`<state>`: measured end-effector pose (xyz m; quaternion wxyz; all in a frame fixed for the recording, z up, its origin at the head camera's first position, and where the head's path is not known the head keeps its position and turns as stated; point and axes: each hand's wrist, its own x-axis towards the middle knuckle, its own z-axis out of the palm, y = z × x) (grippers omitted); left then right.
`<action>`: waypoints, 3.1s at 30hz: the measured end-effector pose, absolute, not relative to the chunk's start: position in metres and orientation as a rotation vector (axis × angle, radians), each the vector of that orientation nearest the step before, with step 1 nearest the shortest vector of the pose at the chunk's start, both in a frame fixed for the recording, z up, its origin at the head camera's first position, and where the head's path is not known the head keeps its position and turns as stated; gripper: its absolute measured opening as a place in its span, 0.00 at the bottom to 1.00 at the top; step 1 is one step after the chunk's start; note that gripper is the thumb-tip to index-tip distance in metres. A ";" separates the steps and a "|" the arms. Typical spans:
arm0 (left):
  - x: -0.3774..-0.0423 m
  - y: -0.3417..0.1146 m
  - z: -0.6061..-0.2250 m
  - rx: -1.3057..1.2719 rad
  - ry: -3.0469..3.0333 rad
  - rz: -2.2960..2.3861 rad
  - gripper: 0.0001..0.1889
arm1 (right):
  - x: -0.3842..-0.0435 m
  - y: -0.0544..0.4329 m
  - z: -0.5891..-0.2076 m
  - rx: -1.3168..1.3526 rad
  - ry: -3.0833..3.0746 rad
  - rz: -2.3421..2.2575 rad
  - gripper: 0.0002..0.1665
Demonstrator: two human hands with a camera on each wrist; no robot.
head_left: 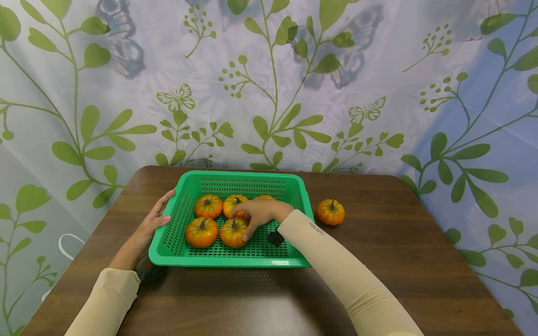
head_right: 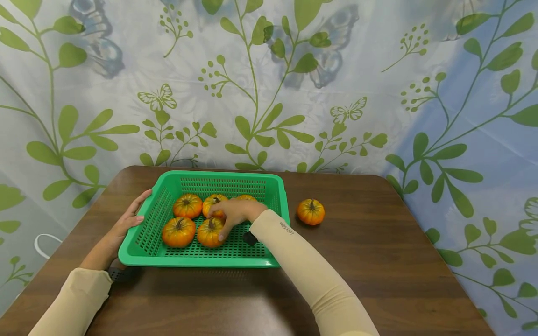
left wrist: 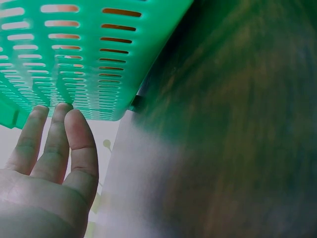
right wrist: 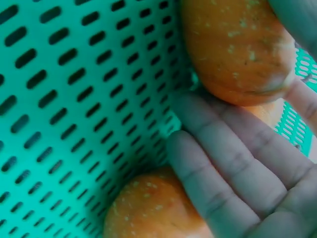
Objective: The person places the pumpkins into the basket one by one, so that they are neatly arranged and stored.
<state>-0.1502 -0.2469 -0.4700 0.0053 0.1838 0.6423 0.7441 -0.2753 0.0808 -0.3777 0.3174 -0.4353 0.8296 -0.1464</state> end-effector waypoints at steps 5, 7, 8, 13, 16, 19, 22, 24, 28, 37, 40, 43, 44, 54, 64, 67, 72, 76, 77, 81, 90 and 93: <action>-0.150 -0.248 -0.470 0.574 2.018 2.323 0.33 | -0.276 0.077 -0.382 -1.168 2.194 -0.364 0.43; -0.150 -0.248 -0.470 0.569 2.026 2.319 0.33 | -0.276 0.076 -0.382 -1.175 2.202 -0.350 0.43; -0.150 -0.248 -0.470 0.566 2.028 2.320 0.33 | -0.276 0.076 -0.383 -1.175 2.205 -0.346 0.43; -0.150 -0.246 -0.468 0.561 2.037 2.319 0.33 | -0.275 0.076 -0.382 -1.171 2.194 -0.348 0.44; -0.150 -0.245 -0.468 0.567 2.030 2.326 0.33 | -0.275 0.078 -0.381 -1.157 2.178 -0.375 0.45; -0.150 -0.245 -0.468 0.575 2.028 2.325 0.33 | -0.275 0.081 -0.379 -1.134 2.177 -0.406 0.46; -0.150 -0.247 -0.469 0.585 2.026 2.321 0.33 | -0.276 0.085 -0.377 -1.113 2.194 -0.423 0.46; -0.150 -0.247 -0.469 0.594 2.017 2.320 0.33 | -0.277 0.087 -0.375 -1.108 2.200 -0.435 0.45; -0.150 -0.248 -0.469 0.606 2.000 2.327 0.32 | -0.279 0.092 -0.372 -1.102 2.170 -0.503 0.43; -0.150 -0.247 -0.468 0.620 1.991 2.336 0.32 | -0.284 0.103 -0.367 -1.090 2.032 -0.718 0.40; -0.150 -0.247 -0.468 0.619 1.995 2.327 0.32 | -0.284 0.105 -0.366 -1.088 2.017 -0.761 0.41; -0.149 -0.247 -0.467 0.619 1.992 2.327 0.32 | -0.284 0.108 -0.364 -1.110 2.016 -0.801 0.41; -0.149 -0.247 -0.467 0.615 1.990 2.329 0.32 | -0.285 0.109 -0.364 -1.120 2.016 -0.816 0.40; -0.149 -0.246 -0.469 0.596 2.011 2.336 0.32 | -0.282 0.116 -0.362 -1.213 1.939 -1.080 0.35; -0.149 -0.248 -0.467 0.605 2.000 2.332 0.32 | -0.273 0.122 -0.350 -1.213 1.979 -1.407 0.29; -0.149 -0.249 -0.467 0.600 1.994 2.331 0.32 | -0.269 0.124 -0.345 -1.220 2.011 -1.476 0.28; -0.147 -0.253 -0.466 0.597 2.002 2.320 0.32 | -0.263 0.128 -0.338 -1.255 2.052 -1.572 0.28; -0.146 -0.255 -0.466 0.596 2.009 2.317 0.32 | -0.258 0.133 -0.332 -1.268 2.076 -1.594 0.29; -0.146 -0.256 -0.466 0.598 2.011 2.315 0.32 | -0.256 0.135 -0.330 -1.268 2.079 -1.594 0.29; -0.146 -0.258 -0.466 0.614 2.005 2.313 0.32 | -0.250 0.141 -0.325 -1.242 2.065 -1.618 0.31; -0.144 -0.262 -0.465 0.607 1.992 2.309 0.32 | -0.235 0.155 -0.316 -1.223 2.009 -1.719 0.45; -0.143 -0.262 -0.465 0.608 2.006 2.300 0.32 | -0.232 0.162 -0.314 -1.203 1.991 -1.746 0.40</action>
